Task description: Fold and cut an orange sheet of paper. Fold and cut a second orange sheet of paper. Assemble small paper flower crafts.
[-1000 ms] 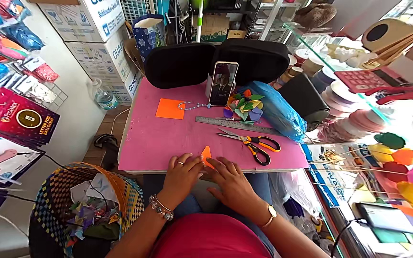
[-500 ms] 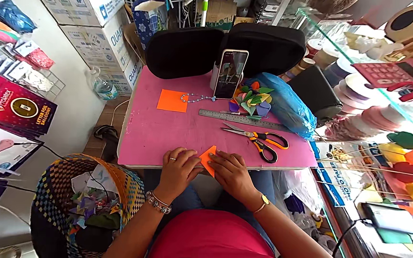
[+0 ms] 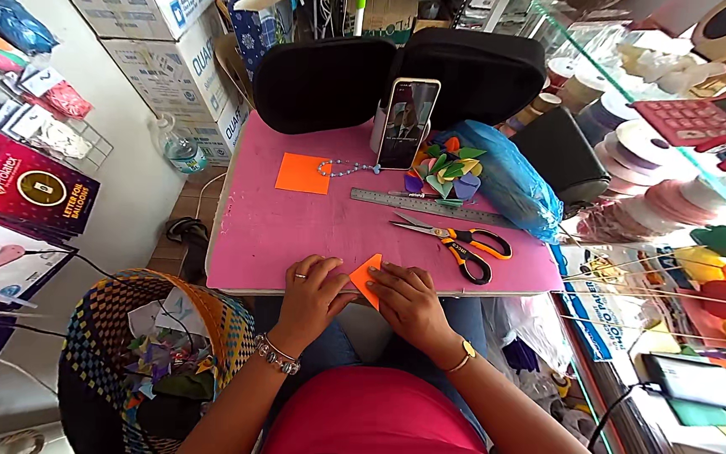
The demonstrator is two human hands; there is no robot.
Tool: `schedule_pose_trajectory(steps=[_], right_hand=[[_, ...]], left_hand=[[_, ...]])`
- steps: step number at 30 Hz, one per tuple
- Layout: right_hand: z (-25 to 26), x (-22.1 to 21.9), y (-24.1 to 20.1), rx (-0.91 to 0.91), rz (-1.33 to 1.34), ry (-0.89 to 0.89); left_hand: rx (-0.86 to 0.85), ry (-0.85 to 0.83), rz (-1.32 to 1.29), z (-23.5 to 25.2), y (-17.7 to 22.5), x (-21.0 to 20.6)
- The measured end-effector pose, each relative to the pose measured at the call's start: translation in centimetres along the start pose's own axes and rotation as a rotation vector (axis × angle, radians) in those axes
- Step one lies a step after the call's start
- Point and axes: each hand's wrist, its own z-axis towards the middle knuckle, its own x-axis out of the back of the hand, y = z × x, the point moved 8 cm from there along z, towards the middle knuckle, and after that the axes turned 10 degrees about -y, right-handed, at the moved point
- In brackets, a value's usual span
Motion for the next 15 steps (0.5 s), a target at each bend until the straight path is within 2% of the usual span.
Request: schedule_pose_trajectory(steps=[6,12,15], right_hand=[[-0.1,0.0,0.0,0.0,0.005,-0.007],[0.3,0.2,0.1,-0.002,0.015,-0.016],[1.0,0.5,0.6,-0.044,0.117,-0.065]], left_hand=[[0.002,-0.005,0.013,0.1,0.1,0.0],[0.066,-0.136,0.105,0.8,0.5,0.2],[0.093,-0.168,0.106,1.2,0.4,0.2]])
